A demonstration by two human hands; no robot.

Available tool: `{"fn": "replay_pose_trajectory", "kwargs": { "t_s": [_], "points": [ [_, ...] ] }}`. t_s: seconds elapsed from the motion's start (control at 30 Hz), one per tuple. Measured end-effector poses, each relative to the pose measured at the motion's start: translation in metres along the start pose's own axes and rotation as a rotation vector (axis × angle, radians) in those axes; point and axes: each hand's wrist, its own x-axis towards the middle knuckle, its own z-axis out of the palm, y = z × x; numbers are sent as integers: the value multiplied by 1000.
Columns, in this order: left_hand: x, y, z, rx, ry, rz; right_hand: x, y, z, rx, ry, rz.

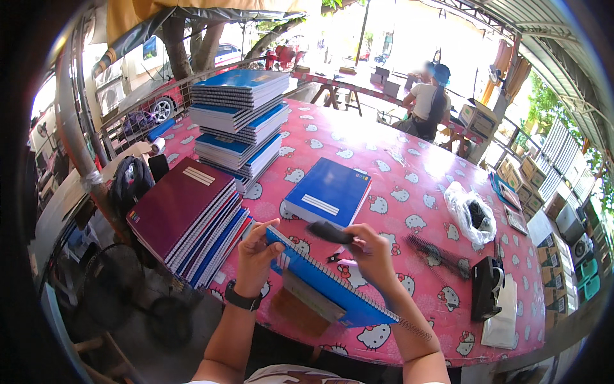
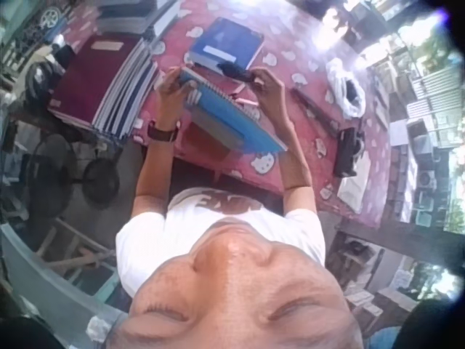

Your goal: The person takes spiral-bound notebooks one at a time, removes a protective plastic piece from the spiral, and places the finished notebook onto a stack.

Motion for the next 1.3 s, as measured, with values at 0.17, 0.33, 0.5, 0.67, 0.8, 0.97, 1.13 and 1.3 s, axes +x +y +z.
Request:
{"fn": "replay_pose_trajectory", "kwargs": {
  "t_s": [0.17, 0.33, 0.5, 0.67, 0.8, 0.97, 1.13, 1.3],
  "points": [
    [-2, 0, -1, 80, -4, 99, 3, -37, -4, 54, -275, -102],
    [-1, 9, 15, 151, -59, 150, 1, -43, -13, -85, -207, -185],
    [-4, 10, 17, 199, -58, 164, 1, -29, -10, 34, -111, -76],
    [-6, 14, 25, 211, -106, 141, -10, -1, -8, -368, -175, -353],
    [-9, 19, 27, 249, -148, 146, -66, 81, -62, -824, 128, -173],
    [2, 17, 52, 81, -360, 125, -139, 80, -153, -887, -110, -16],
    [-12, 35, 89, 360, -330, 179, -93, -127, -88, -478, 0, -145],
    [-34, 46, 118, 499, -302, 344, -76, -127, -40, -525, 68, -157]
  ]
}}
